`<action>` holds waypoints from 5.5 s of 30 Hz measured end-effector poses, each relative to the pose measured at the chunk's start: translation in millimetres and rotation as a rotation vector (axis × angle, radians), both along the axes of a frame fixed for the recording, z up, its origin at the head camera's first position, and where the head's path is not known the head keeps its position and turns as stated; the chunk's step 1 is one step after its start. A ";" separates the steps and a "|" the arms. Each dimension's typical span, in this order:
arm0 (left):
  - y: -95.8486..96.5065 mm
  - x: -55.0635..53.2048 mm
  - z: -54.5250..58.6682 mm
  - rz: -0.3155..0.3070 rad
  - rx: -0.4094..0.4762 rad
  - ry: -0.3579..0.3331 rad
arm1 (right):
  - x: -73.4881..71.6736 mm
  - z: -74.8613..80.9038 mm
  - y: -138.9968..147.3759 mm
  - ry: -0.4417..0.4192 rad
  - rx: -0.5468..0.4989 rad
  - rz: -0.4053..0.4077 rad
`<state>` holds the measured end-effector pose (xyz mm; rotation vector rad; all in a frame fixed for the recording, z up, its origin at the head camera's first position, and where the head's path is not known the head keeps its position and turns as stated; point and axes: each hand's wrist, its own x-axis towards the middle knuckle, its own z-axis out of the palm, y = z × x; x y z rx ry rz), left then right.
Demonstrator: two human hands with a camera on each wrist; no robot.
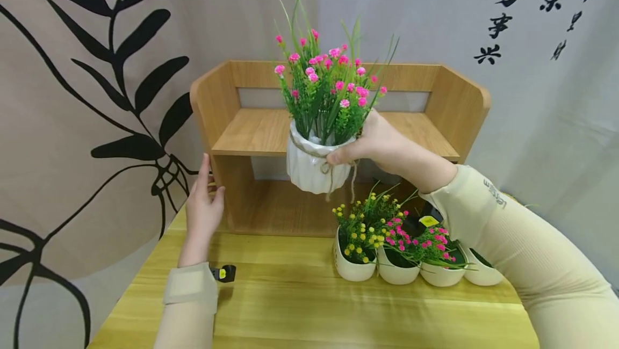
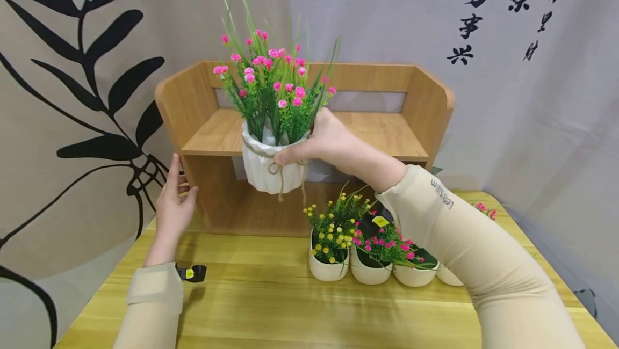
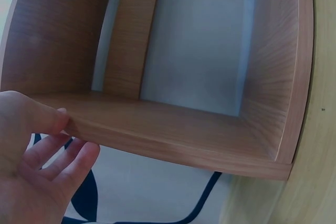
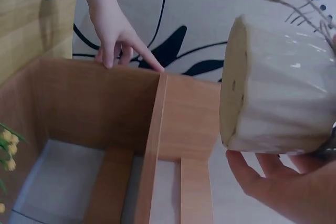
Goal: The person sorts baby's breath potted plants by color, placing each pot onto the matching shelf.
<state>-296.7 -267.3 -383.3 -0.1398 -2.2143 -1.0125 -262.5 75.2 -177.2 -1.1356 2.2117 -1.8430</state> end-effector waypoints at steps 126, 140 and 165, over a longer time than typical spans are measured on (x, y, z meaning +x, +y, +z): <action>0.0 3.7 1.4 0.047 -0.014 0.034 | -125.3 -21.9 -132.6 -0.171 0.134 -0.111; 3.8 3.3 -7.4 0.039 0.002 0.015 | -88.6 -20.1 -81.7 -0.186 0.132 -0.242; 4.6 -0.8 -0.6 0.034 0.001 0.021 | 107.9 -122.1 9.0 0.019 0.104 0.323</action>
